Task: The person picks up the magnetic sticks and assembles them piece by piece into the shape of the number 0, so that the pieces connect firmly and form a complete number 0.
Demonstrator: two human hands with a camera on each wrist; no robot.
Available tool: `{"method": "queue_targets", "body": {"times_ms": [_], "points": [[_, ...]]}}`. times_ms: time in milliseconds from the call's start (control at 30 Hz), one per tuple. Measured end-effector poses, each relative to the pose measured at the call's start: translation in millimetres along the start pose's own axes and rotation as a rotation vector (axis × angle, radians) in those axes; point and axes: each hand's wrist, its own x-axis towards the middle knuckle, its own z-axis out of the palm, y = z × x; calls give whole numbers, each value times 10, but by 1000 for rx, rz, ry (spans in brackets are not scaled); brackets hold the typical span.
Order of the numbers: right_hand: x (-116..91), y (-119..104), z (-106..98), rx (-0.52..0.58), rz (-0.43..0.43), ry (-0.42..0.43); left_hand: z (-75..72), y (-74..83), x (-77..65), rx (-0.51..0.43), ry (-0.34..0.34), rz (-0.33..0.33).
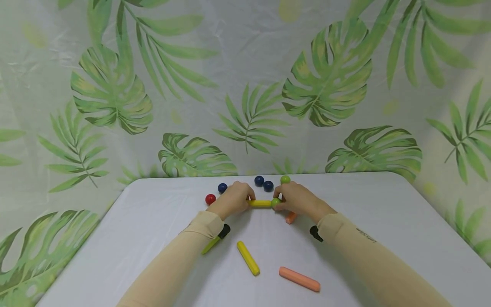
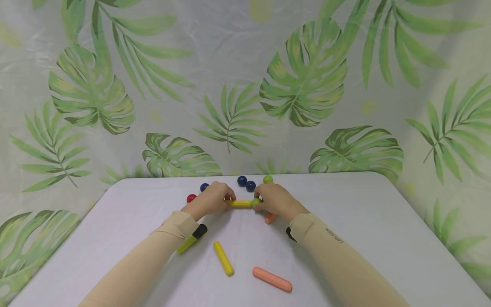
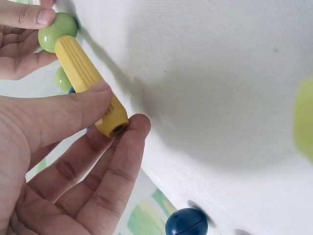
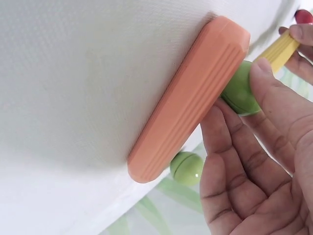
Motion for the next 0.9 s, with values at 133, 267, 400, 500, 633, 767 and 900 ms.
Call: {"method": "queue_targets", "body": {"times_ms": [133,267,400,500,633,767,900], "points": [[7,-29,-17,-9,-1,12,-42,60,-34,-3,-4,-29],[13,-60,-31,-9,-4,30,-20,30,-27,8,5,-29],[16,-70,-33,-3,-1,31,-11,9,-33,34,14,-23],[21,-68,-25,-6,-6,28,-14,11,-50,45,13,-26],[33,-59,-10,-20,-17,30,-15,5,-72,38,8,-43],[29,-44,-5,-16,-15,33,-35,-15,-123,5,25,-40],[-10,-31,-16,-10,-18,37,-108,-45,-214,-30,69,-15]]}}
